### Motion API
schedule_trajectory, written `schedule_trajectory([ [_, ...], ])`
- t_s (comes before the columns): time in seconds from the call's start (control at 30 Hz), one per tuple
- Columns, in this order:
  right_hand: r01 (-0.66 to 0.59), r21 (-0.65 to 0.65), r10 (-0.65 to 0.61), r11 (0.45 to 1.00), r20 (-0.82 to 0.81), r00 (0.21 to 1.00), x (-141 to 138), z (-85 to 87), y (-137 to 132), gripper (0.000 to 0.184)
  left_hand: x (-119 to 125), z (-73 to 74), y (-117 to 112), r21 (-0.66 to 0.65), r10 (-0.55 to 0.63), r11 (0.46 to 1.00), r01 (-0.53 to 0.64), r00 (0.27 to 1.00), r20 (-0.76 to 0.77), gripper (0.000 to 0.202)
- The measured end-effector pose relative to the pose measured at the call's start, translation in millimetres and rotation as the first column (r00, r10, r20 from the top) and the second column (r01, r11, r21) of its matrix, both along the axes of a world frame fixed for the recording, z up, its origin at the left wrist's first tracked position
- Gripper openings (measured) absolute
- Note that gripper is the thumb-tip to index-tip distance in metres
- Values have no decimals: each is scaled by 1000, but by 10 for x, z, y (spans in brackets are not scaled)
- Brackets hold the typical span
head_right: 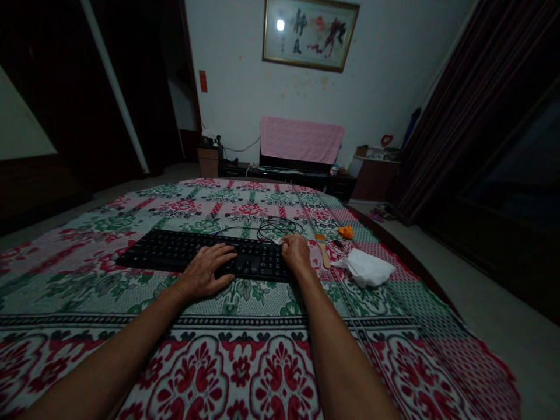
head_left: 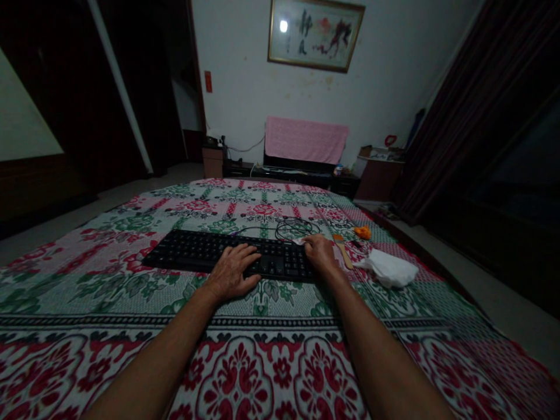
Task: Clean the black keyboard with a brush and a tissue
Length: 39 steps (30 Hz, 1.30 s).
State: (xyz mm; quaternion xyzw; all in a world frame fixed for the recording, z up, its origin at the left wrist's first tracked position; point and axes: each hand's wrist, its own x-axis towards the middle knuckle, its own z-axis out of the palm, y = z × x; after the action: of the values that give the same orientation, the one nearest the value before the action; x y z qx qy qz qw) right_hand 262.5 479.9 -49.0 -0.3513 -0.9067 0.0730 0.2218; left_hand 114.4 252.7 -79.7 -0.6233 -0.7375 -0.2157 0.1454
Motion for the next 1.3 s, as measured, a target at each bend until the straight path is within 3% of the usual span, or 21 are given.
schedule_trajectory([
  [0.27,22,-68,-20,997,29,999,-30,70,-100,26,-19,-21,5,-13,5,1000,-6,1000,-12,50],
  [0.57,-167,-47,169,985,34,985,-66,52,-152,25,-10,-15,7,-23,9,1000,-9,1000,-1,50],
  [0.73,-123,-82,123,989,-8,992,-34,100,-116,26,-3,-4,6,-17,9,1000,-9,1000,-6,49],
  [0.87,-186,-42,187,982,8,982,-58,88,-185,32,-12,-21,10,-14,4,1000,-4,1000,-12,49],
  [1.13,-186,-100,194,977,81,978,-109,144,-316,21,-15,-20,8,-23,3,1000,-3,1000,-10,50],
  [1.3,-268,23,268,963,36,963,-132,91,-343,28,-17,-21,13,-13,-1,1000,1,1000,-4,49],
])
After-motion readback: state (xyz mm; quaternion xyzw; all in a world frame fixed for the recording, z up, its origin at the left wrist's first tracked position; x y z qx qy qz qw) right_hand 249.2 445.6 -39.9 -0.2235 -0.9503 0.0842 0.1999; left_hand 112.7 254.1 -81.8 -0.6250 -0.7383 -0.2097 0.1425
